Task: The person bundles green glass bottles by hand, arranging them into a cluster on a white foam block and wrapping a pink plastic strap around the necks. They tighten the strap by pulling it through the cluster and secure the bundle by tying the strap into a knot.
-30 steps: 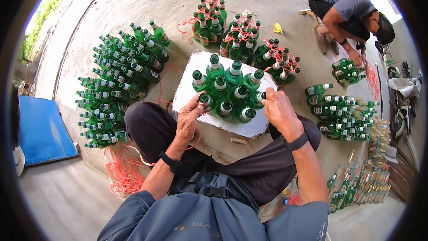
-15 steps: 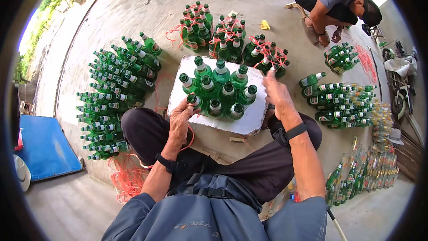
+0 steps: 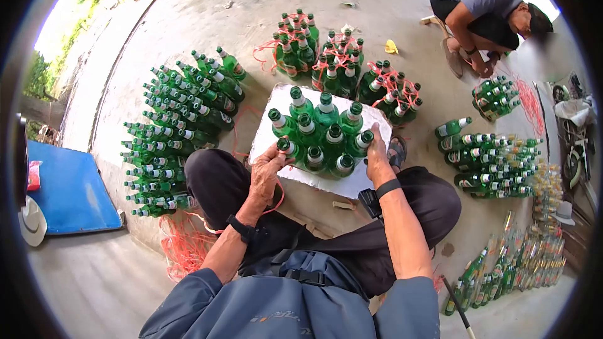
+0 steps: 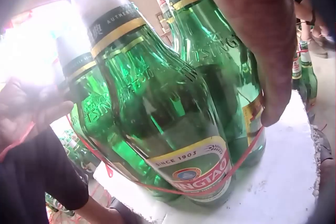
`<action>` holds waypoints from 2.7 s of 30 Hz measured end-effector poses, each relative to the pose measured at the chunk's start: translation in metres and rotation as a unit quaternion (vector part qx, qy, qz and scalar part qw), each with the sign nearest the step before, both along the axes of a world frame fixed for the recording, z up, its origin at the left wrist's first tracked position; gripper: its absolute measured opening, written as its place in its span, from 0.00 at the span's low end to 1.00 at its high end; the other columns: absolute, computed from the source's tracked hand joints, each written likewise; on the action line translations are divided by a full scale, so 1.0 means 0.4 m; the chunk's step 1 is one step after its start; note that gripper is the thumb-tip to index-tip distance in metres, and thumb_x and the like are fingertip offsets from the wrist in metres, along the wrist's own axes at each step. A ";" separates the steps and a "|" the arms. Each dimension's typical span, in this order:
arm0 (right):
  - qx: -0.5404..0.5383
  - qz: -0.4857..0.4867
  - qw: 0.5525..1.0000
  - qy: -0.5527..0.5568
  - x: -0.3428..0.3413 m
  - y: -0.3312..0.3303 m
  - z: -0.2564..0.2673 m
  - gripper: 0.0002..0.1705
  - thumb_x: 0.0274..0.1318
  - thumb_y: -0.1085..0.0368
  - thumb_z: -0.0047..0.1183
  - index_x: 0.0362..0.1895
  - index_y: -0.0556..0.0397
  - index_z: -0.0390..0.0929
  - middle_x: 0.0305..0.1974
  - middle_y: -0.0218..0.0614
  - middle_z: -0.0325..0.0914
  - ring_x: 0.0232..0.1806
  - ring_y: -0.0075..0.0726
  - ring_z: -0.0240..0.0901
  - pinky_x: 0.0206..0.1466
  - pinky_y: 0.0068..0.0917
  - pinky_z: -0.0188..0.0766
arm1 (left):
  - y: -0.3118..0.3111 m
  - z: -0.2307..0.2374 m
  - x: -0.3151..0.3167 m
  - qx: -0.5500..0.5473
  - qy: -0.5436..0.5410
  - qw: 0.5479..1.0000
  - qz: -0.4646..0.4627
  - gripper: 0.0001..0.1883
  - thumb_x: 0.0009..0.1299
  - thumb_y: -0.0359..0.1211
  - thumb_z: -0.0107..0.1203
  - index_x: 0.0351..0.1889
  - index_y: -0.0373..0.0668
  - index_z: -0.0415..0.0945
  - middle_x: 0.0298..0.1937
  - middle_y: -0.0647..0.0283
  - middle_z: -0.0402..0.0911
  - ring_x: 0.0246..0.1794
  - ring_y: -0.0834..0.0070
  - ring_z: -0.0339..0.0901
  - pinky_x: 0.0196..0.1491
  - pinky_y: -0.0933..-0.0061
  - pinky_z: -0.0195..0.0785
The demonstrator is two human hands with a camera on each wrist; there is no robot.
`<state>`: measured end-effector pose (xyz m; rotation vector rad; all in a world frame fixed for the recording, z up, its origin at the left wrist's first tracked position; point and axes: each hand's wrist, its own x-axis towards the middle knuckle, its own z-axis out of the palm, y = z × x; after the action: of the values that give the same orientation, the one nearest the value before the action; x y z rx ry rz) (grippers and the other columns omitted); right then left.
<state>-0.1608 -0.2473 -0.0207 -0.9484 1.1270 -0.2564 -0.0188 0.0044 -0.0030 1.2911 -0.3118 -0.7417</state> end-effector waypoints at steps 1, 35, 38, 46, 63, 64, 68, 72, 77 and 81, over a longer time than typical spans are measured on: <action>-0.008 -0.024 1.000 0.007 -0.002 0.015 0.019 0.57 0.64 0.22 0.39 0.81 0.52 0.54 0.81 0.44 0.53 0.81 0.49 0.43 0.81 0.50 0.35 | 0.000 -0.011 0.003 -0.007 0.000 1.000 0.001 0.23 0.80 0.30 0.52 0.72 0.35 0.70 0.51 0.64 0.83 0.47 0.77 0.81 0.55 0.75 0.76; -0.084 0.112 0.984 -0.114 0.117 0.416 0.143 0.15 0.64 0.61 0.63 0.48 0.57 0.89 0.26 0.20 0.74 0.22 0.11 0.59 0.21 0.14 0.54 | 0.039 0.040 -0.072 0.198 -0.185 0.962 0.033 0.12 0.76 0.33 0.55 0.32 0.35 0.74 0.23 0.52 0.75 0.23 0.65 0.71 0.31 0.62 0.66; -0.064 0.109 0.984 -0.125 0.122 0.413 0.170 0.12 0.62 0.63 0.64 0.46 0.57 0.89 0.24 0.18 0.71 0.21 0.11 0.58 0.20 0.14 0.52 | 0.039 0.044 -0.069 0.188 -0.207 0.960 0.030 0.13 0.77 0.34 0.55 0.32 0.35 0.75 0.23 0.56 0.75 0.24 0.71 0.71 0.31 0.64 0.67; 0.006 0.095 0.988 -0.123 0.114 0.387 0.167 0.10 0.61 0.64 0.62 0.34 0.61 0.82 0.27 0.28 0.78 0.25 0.18 0.68 0.27 0.19 0.63 | 0.055 0.071 -0.041 0.170 -0.090 0.978 -0.086 0.14 0.77 0.36 0.59 0.34 0.33 0.79 0.27 0.70 0.79 0.30 0.83 0.74 0.36 0.76 0.70; 0.200 0.034 0.968 -0.147 0.093 0.372 0.177 0.08 0.63 0.64 0.59 0.33 0.52 0.76 0.29 0.26 0.75 0.17 0.12 0.59 0.17 0.14 0.49 | 0.100 0.174 -0.042 0.231 -0.159 0.951 -0.133 0.12 0.71 0.32 0.62 0.47 0.36 0.78 0.30 0.59 0.84 0.28 0.78 0.79 0.34 0.70 0.73; 0.209 0.037 0.966 -0.149 0.090 0.368 0.176 0.08 0.63 0.64 0.59 0.34 0.52 0.76 0.28 0.26 0.75 0.17 0.12 0.59 0.17 0.14 0.49 | 0.104 0.171 -0.043 0.236 -0.180 0.945 -0.139 0.12 0.70 0.31 0.63 0.49 0.37 0.77 0.32 0.58 0.84 0.27 0.77 0.79 0.33 0.69 0.73; 0.233 0.055 0.960 -0.145 0.087 0.346 0.182 0.07 0.63 0.64 0.59 0.35 0.51 0.76 0.28 0.26 0.74 0.17 0.12 0.57 0.16 0.14 0.47 | 0.081 0.192 -0.010 0.213 -0.402 0.890 0.006 0.23 0.63 0.23 0.64 0.57 0.43 0.75 0.54 0.53 0.82 0.27 0.70 0.81 0.34 0.67 0.74; 0.230 0.070 0.962 -0.127 0.084 0.342 0.200 0.06 0.66 0.65 0.56 0.35 0.48 0.75 0.27 0.24 0.73 0.15 0.10 0.55 0.15 0.14 0.47 | 0.032 0.195 0.028 0.193 -0.535 0.819 -0.069 0.26 0.63 0.25 0.62 0.61 0.44 0.72 0.65 0.56 0.76 0.47 0.57 0.83 0.45 0.58 0.78; 0.179 0.088 0.974 -0.103 0.063 0.341 0.251 0.05 0.66 0.65 0.56 0.35 0.50 0.76 0.27 0.25 0.72 0.16 0.11 0.54 0.17 0.12 0.47 | 0.007 0.160 0.045 0.204 -0.591 0.775 -0.089 0.27 0.62 0.28 0.64 0.62 0.44 0.72 0.69 0.58 0.75 0.50 0.57 0.83 0.47 0.59 0.78; 0.148 0.113 0.979 -0.084 0.041 0.329 0.247 0.05 0.66 0.65 0.55 0.36 0.52 0.77 0.27 0.26 0.72 0.16 0.11 0.55 0.17 0.12 0.48 | 0.002 0.157 0.051 0.209 -0.611 0.759 -0.080 0.27 0.62 0.28 0.64 0.61 0.47 0.73 0.68 0.59 0.76 0.47 0.58 0.84 0.45 0.58 0.79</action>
<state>-0.1443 -0.1156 0.0782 -0.7642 0.8647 0.0174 0.0016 0.0054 0.0596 2.0811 -1.3864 0.0395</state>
